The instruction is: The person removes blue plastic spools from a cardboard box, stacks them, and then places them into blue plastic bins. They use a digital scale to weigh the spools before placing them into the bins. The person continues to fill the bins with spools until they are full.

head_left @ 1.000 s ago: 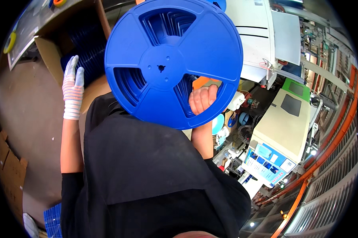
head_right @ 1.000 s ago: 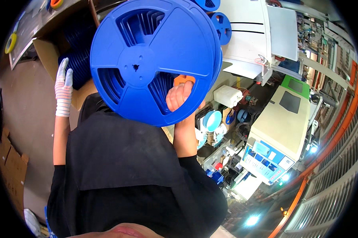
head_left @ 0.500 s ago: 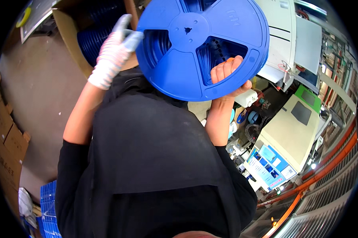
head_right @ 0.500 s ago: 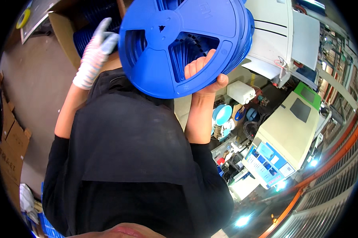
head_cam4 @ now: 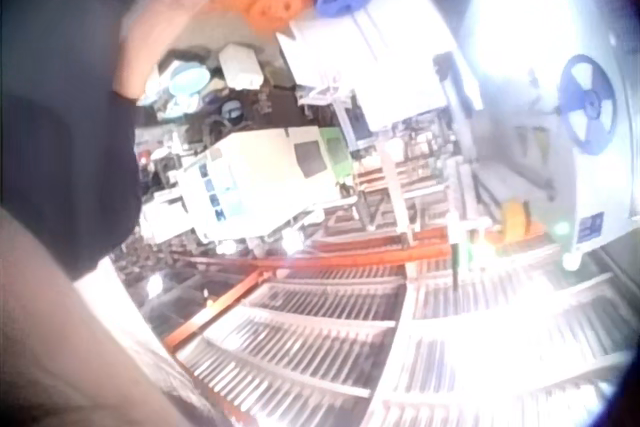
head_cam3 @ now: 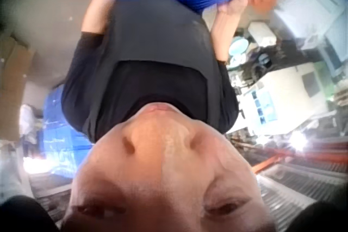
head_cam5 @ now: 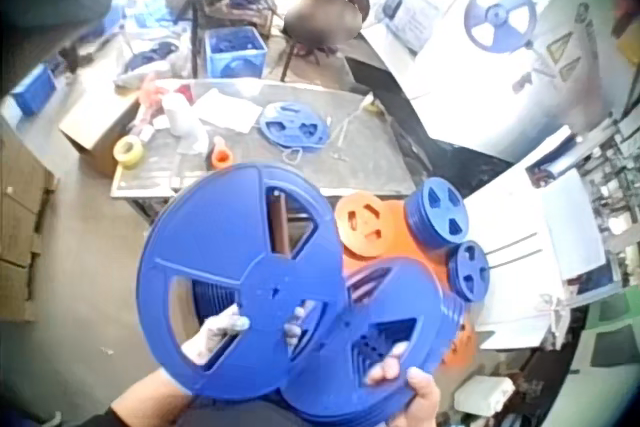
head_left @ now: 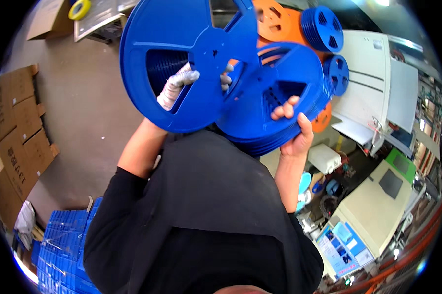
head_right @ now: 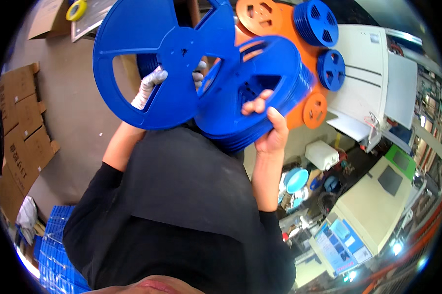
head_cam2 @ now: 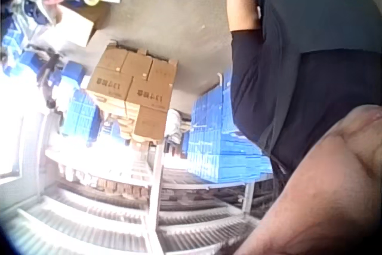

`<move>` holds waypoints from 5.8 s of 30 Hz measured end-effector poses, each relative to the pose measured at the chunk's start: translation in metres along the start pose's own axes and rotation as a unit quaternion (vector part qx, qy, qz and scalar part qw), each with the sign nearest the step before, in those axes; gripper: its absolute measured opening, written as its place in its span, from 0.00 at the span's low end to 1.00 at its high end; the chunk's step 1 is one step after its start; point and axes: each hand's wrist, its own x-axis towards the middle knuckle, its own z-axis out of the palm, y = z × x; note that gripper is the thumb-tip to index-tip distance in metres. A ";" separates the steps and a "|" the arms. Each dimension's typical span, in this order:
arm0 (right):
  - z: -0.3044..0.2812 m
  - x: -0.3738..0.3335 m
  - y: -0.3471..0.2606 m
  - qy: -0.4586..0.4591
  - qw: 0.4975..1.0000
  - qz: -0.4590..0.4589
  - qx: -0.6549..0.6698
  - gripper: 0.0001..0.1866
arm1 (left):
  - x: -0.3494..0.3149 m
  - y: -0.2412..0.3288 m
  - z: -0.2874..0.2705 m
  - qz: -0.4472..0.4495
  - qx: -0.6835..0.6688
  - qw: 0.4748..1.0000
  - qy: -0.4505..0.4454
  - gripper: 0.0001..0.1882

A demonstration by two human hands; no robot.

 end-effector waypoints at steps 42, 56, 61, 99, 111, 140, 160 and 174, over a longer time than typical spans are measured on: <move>-0.056 -0.010 0.005 -0.234 0.957 -0.131 0.106 0.16 | -0.008 0.041 -0.098 0.086 -0.237 0.953 -0.167 0.54; -0.050 0.009 0.010 -0.312 0.923 -0.165 0.153 0.16 | -0.039 0.055 -0.131 0.177 -0.168 0.960 -0.135 0.54; -0.031 0.007 0.013 -0.285 0.931 -0.151 0.168 0.16 | -0.050 0.056 -0.133 0.159 -0.109 0.969 -0.154 0.51; -0.009 -0.029 0.066 0.088 0.992 -0.054 -0.077 0.25 | -0.048 -0.030 -0.088 -0.033 -0.346 0.929 -0.128 0.43; -0.021 -0.036 0.063 0.009 0.997 -0.052 -0.050 0.25 | -0.031 -0.030 -0.099 0.019 -0.400 0.902 -0.162 0.39; -0.041 0.003 0.049 -0.237 0.954 -0.158 0.093 0.18 | -0.075 0.017 -0.140 0.098 -0.139 0.983 0.069 0.35; 0.037 0.018 0.111 -0.038 0.970 0.041 -0.238 0.29 | -0.015 -0.022 -0.079 -0.003 0.079 0.997 0.012 0.31; -0.038 0.007 0.073 0.088 0.989 -0.044 -0.113 0.22 | -0.050 -0.008 -0.128 -0.001 -0.256 0.965 -0.062 0.43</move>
